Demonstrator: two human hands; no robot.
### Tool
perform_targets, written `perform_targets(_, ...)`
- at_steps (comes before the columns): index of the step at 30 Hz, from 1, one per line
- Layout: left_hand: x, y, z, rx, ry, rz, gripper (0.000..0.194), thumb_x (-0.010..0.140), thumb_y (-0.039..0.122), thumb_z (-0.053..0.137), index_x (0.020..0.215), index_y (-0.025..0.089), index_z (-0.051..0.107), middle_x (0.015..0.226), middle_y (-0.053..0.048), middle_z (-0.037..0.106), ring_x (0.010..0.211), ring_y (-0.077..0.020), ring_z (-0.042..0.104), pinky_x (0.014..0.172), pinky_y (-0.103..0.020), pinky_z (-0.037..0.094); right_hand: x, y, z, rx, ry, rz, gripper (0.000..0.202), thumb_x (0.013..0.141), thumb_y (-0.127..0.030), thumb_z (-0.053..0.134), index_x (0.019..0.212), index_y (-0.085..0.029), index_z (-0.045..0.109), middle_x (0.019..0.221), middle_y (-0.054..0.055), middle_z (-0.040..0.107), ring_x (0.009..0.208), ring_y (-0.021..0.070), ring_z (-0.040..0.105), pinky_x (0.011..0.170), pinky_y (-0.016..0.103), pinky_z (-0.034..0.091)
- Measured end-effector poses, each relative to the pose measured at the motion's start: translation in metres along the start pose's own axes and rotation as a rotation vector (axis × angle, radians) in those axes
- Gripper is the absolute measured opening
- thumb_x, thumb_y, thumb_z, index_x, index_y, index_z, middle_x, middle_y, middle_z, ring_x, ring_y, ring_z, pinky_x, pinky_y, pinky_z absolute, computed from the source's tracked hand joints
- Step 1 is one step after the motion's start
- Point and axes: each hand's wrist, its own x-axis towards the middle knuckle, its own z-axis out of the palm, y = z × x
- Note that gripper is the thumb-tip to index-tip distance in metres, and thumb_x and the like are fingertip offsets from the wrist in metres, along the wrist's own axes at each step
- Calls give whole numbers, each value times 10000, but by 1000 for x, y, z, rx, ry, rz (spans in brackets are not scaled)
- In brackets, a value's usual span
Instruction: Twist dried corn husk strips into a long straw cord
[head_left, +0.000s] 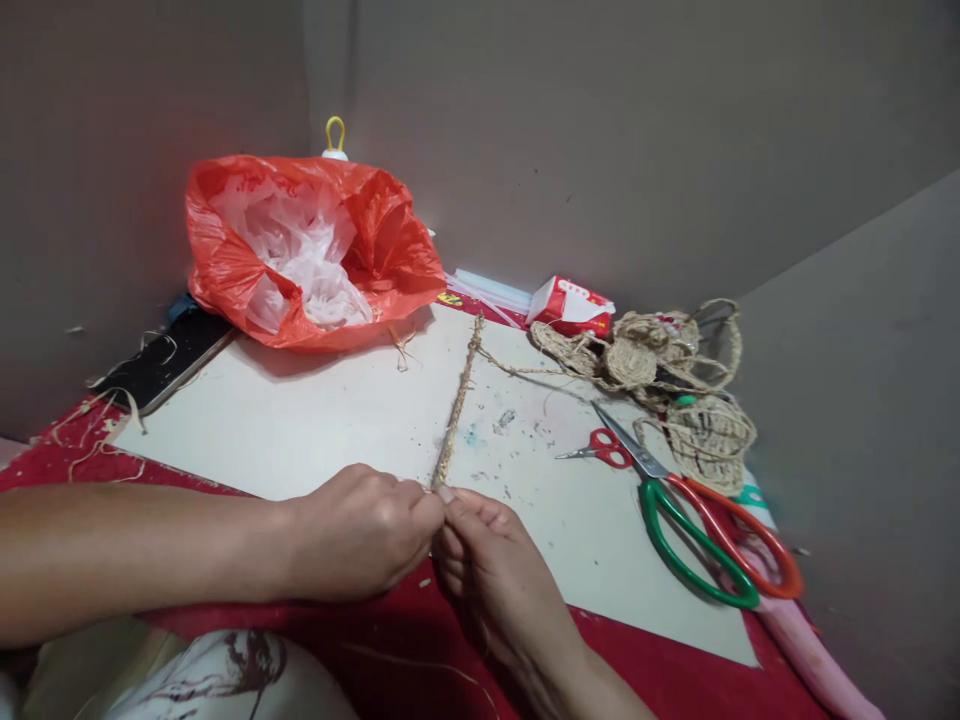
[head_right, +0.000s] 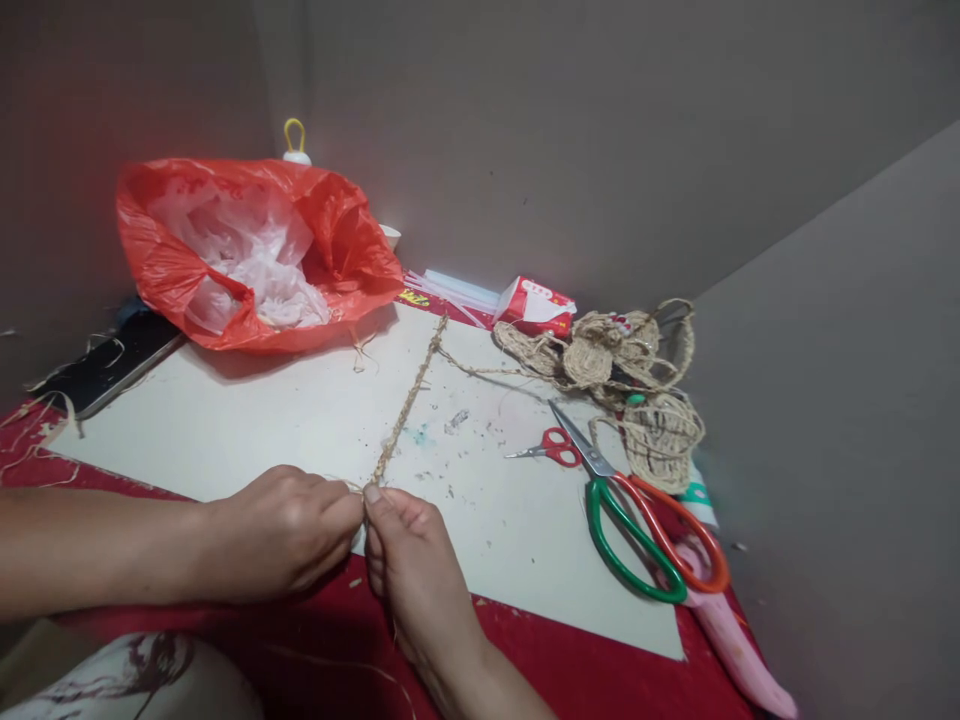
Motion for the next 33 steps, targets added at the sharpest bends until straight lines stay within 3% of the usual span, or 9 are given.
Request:
perform_targets(7, -1, 11, 3, 211, 21, 165, 253, 800, 114, 397, 976, 68, 573, 743, -112, 605, 555, -216, 552, 399, -318, 364, 0, 8, 0, 32, -18, -71, 331, 841, -401, 597, 638, -157, 502, 467, -87, 331, 426, 50, 199, 401, 201, 136)
perform_targets(12, -10, 14, -1, 58, 27, 284, 74, 782, 180, 484, 734, 168, 539, 637, -33, 557, 479, -165, 483, 413, -320, 376, 0, 6, -6, 0, -5, -26, 308, 849, -415, 586, 673, -169, 532, 409, -113, 261, 384, 48, 146, 376, 201, 98)
perform_targets(15, -9, 9, -12, -239, 251, 244, 132, 806, 190, 461, 680, 194, 500, 622, -12, 554, 529, -134, 484, 513, -281, 421, 0, 0, -9, 3, -43, -20, 328, 850, -429, 583, 658, -172, 516, 409, -118, 241, 382, 45, 130, 375, 194, 88)
perform_targets(18, 0, 3, -22, -528, 490, -72, 135, 822, 172, 452, 920, 168, 545, 867, -65, 626, 810, -156, 567, 744, -282, 456, -1, -7, -9, 7, -97, -21, 343, 849, -439, 581, 646, -173, 502, 413, -119, 234, 381, 43, 130, 375, 188, 91)
perform_targets(19, 4, 1, -23, -645, 473, -213, 202, 827, 175, 456, 1014, 159, 530, 953, -78, 625, 880, -162, 567, 784, -289, 451, -1, -8, -10, 2, -111, -19, 343, 847, -439, 584, 646, -173, 500, 415, -120, 228, 382, 42, 128, 374, 186, 93)
perform_targets(21, 12, -1, -21, -956, 268, -441, 246, 845, 211, 442, 1077, 155, 503, 954, -61, 625, 839, -146, 572, 748, -276, 453, 0, -9, -11, -21, -126, -15, 339, 845, -438, 586, 651, -172, 505, 421, -118, 235, 385, 42, 132, 374, 186, 98)
perform_targets(24, 19, -2, -15, -1322, -81, -580, 168, 866, 251, 407, 867, 150, 541, 673, 29, 540, 587, -86, 472, 579, -213, 392, 2, -9, -14, -59, -139, -4, 339, 848, -441, 582, 658, -169, 509, 427, -114, 250, 388, 44, 136, 379, 198, 95)
perform_targets(28, 21, -5, -14, -1264, -92, -550, 206, 851, 204, 417, 742, 141, 580, 577, 60, 442, 536, -65, 371, 536, -184, 326, 2, -12, -20, -131, -170, 42, 343, 860, -454, 564, 676, -170, 506, 438, -106, 268, 400, 51, 160, 398, 218, 99)
perform_targets(33, 22, -13, -15, -1140, -96, -410, 268, 835, 132, 385, 758, 143, 641, 665, 35, 574, 595, -66, 457, 605, -173, 365, 2, -21, -29, -264, -258, 75, 339, 886, -468, 521, 741, -162, 545, 464, -92, 281, 435, 65, 176, 424, 235, 101)
